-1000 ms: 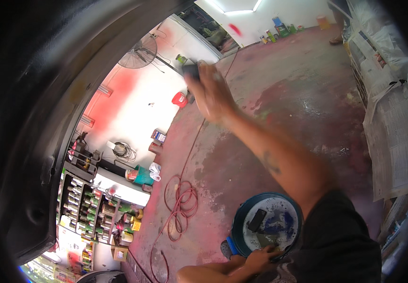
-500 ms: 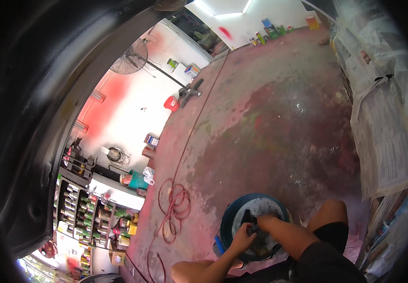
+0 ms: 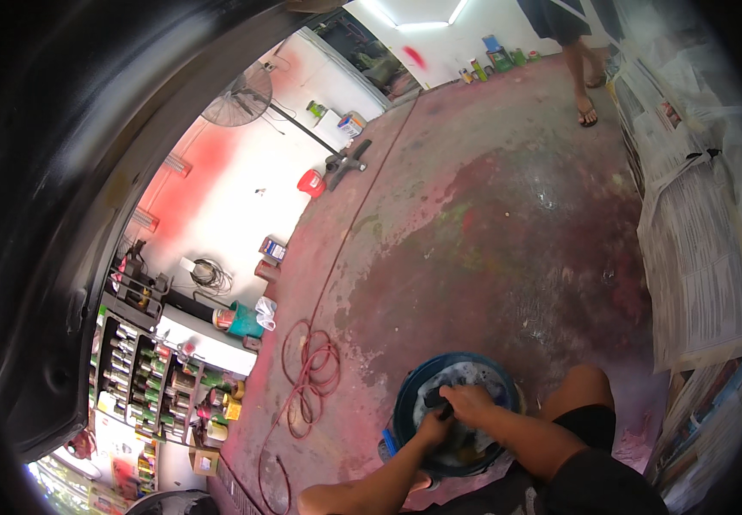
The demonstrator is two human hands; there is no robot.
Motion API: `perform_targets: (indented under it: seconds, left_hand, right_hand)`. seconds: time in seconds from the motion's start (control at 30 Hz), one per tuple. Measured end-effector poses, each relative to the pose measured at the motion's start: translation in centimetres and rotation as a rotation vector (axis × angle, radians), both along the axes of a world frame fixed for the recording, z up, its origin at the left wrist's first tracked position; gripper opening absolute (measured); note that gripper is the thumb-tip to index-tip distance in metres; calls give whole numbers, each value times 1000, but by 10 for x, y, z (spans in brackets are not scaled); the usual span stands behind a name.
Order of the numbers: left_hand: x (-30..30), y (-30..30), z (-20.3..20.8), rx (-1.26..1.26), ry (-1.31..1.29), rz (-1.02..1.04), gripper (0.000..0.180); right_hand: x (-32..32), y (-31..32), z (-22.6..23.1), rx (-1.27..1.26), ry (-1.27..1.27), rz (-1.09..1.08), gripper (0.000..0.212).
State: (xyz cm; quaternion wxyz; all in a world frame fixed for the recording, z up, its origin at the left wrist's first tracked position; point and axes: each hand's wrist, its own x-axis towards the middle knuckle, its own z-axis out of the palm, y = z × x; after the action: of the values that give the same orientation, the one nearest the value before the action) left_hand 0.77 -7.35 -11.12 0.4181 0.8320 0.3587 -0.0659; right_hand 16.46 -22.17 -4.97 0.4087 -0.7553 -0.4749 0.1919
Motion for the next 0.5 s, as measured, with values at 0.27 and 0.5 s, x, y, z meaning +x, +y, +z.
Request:
perform_targets:
  seconds: [0.27,0.5]
  left_hand:
    - [45,-11,170,274,42,-170,35]
    - [7,0,153,417,-181,157,49]
  right_hand:
    - [14,-16,41,346,-360,102,40]
    - [27,3,19,-94,-321,246,49]
